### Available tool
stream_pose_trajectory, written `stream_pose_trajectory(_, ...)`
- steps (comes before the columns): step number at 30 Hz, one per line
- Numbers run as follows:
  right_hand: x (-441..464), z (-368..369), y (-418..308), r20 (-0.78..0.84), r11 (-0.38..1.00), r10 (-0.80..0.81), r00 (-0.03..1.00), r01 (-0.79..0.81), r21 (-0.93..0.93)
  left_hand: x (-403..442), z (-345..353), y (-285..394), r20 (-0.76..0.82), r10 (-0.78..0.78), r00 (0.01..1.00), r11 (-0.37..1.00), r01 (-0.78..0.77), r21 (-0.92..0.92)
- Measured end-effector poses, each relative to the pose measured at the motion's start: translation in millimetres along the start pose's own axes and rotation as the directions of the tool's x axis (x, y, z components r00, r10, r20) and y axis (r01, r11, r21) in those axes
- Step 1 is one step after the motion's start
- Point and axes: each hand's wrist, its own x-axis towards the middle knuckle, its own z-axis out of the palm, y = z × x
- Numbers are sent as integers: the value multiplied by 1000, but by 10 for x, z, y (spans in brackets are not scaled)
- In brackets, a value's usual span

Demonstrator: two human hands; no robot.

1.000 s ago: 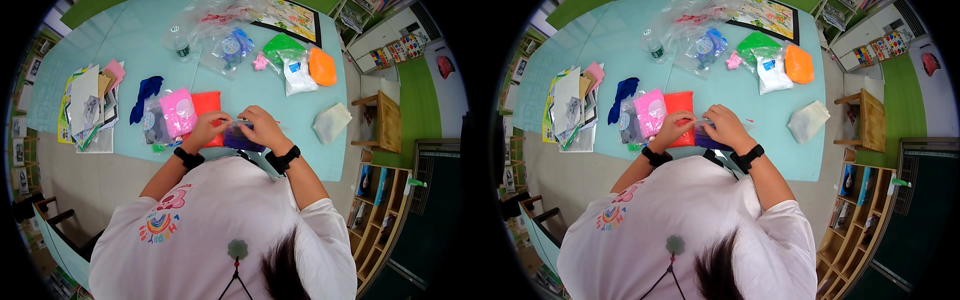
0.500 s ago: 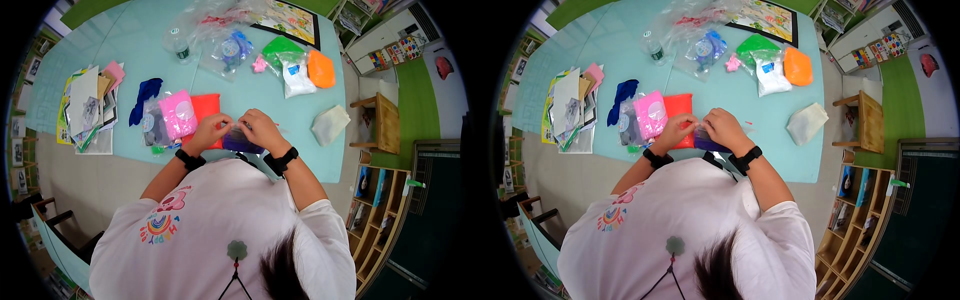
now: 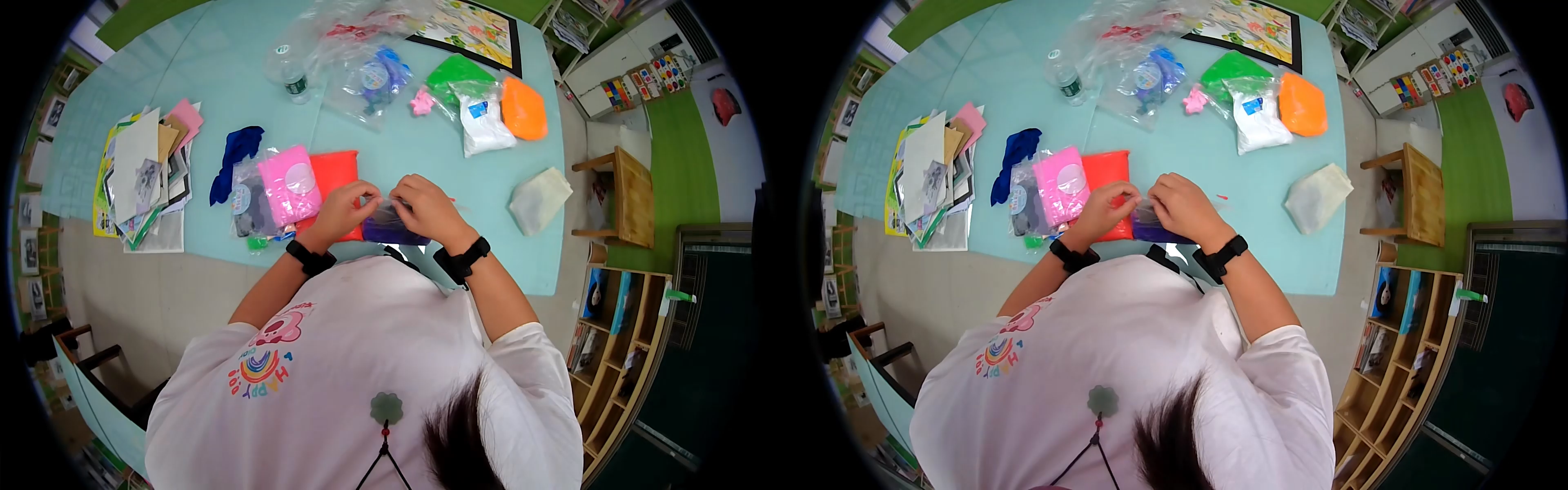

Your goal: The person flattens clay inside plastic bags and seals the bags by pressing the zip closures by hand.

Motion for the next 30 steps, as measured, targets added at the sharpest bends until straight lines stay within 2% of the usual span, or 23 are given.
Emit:
stream_pose_trajectory(5,41,37,-38,-20,999,-40,999,40,11,37,-58,-1,79,27,997,999,-30,36)
stream_pose_trajectory(8,49,71,-19,-29,999,-44,999,43,-5,58,-33,66,68,57,996,993,-64,97)
stream_pose_trajectory(11,49,81,8,-46,999,-34,998,35,8,51,-6,76,71,164,984,966,-175,189)
stream_pose_trajectory(15,29,69,-11,-100,998,-54,994,56,14,15,-25,58,47,129,991,974,-136,183)
stream_pose_trajectory(17,-1,16,51,-80,998,-38,996,34,-44,-11,-26,11,16,78,997,984,-79,157)
stream_pose_trajectory(20,-25,64,88,-97,995,-44,994,34,-97,-9,-16,29,19,71,997,984,-73,160)
stream_pose_trajectory(23,-51,133,46,-122,994,-70,990,59,-88,36,-58,152,3,186,983,968,-183,172)
stream_pose_trajectory(26,-40,76,10,-102,999,-36,994,33,-34,65,-89,92,124,170,978,954,-195,227)
stream_pose_trajectory(27,-38,38,-4,-89,1000,-13,996,12,-13,53,-83,92,97,178,979,958,-195,208)
stream_pose_trajectory(30,-47,-33,-3,-91,996,-73,993,68,-57,25,-29,101,29,191,981,969,-194,155)
